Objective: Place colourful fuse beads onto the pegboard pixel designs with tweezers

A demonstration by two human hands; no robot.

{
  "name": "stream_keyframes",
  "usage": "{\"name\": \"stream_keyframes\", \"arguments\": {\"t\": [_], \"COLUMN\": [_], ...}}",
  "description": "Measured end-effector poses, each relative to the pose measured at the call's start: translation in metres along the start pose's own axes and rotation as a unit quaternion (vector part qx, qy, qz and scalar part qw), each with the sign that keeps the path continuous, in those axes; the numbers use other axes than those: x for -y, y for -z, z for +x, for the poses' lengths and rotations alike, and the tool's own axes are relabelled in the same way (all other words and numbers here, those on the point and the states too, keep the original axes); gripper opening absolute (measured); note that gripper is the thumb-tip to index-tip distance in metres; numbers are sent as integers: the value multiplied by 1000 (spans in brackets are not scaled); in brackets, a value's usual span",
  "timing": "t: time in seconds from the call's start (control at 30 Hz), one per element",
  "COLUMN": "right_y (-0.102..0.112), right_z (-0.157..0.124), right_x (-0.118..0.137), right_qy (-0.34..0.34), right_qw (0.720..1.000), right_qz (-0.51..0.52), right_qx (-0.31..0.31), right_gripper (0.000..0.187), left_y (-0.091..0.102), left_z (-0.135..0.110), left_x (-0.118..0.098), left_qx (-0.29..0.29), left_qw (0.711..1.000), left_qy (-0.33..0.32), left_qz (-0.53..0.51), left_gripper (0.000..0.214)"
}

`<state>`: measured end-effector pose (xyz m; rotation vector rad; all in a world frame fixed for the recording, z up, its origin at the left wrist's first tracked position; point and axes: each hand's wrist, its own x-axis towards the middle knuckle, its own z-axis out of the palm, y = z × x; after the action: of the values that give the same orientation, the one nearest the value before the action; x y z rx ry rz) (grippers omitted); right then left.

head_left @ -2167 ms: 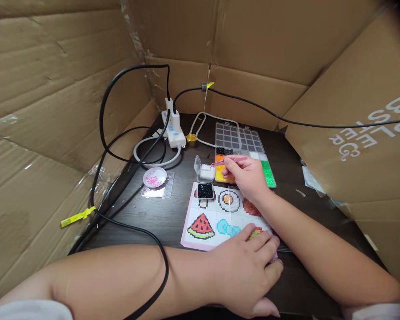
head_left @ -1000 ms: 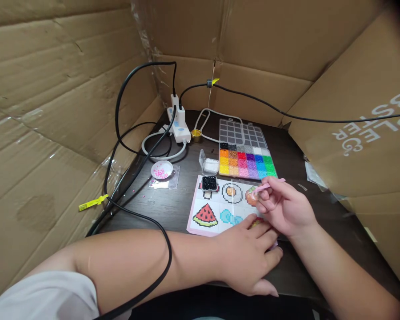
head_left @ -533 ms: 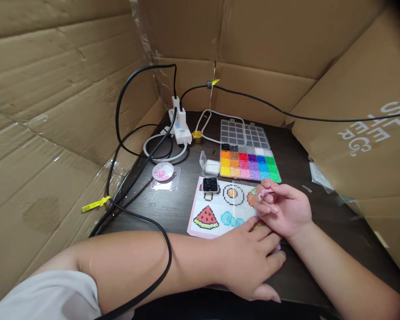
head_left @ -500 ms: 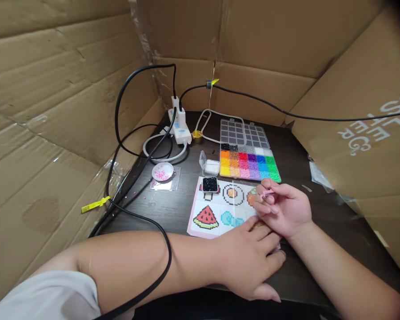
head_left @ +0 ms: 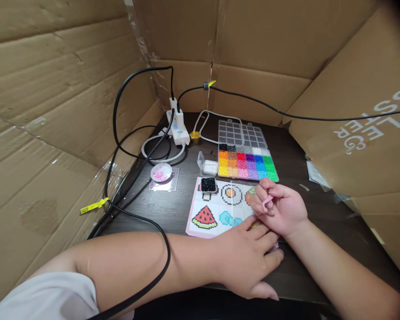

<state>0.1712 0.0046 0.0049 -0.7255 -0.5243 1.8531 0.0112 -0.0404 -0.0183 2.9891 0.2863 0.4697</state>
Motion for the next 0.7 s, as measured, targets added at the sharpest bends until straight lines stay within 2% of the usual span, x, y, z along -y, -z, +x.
{"name": "stream_keyframes", "arguments": {"t": [0.7], "right_y": [1], "right_z": [-2], "right_x": [0], "right_qy": [-20], "right_qw": [1000], "right_qz": [8], "right_qx": [-10], "right_gripper": [10], "left_y": [0], "left_z": [1], "left_x": [0], "left_qx": [-6], "left_qw": [1000], "left_qy": [-7], "left_qz": [1], "left_gripper": [72]}}
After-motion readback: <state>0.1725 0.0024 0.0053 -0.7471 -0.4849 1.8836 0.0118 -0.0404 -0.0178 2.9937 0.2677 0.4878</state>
